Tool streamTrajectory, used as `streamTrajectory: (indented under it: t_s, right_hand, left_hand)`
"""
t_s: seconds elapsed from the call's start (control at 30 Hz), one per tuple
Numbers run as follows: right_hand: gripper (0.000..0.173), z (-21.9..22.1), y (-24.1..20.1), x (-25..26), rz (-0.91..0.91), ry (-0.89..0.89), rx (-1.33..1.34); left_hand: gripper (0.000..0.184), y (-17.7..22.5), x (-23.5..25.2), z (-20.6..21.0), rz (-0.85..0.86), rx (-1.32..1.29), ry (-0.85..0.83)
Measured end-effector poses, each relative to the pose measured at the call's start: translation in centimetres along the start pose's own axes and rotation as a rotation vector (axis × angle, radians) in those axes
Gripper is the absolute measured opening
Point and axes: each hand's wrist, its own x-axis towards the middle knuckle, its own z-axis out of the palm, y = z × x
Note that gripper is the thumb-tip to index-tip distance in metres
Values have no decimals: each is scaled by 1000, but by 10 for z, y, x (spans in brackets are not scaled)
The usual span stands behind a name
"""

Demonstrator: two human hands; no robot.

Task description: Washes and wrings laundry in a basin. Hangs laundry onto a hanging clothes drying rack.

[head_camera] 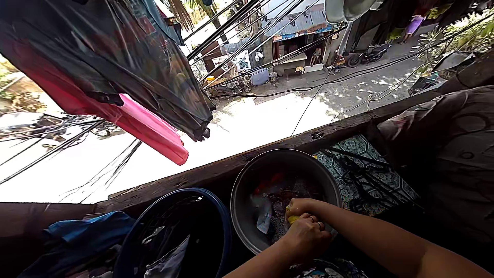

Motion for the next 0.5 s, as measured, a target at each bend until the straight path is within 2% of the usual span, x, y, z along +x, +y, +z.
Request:
streamTrajectory:
  t_s: [0.2,0.3,0.37,0.43,0.47,0.5]
  right_hand:
    - [43,15,2,14,-29,-25,-6]
    - [33,14,5,8,-112,35,239]
    - [32,10,8,-4,-147,97,569]
    - [35,4,16,-6,-181,188,910]
    - [38,0,19,-7,-202,261,1043]
    - [41,-5,20,-9,-222,345,1150]
  left_hand:
    - [12,3,-10,4,-12,-28,-45]
    - [7,-8,-20,2,-68,-153,122]
    - [13,-22,-33,3,-224,-354,376]
    - [29,-39,-44,-4,-479,-601,632]
    - [42,-47,-48,-12,-653,-708,710]
    - [56,-58,-53,-23,-848,-830,707]
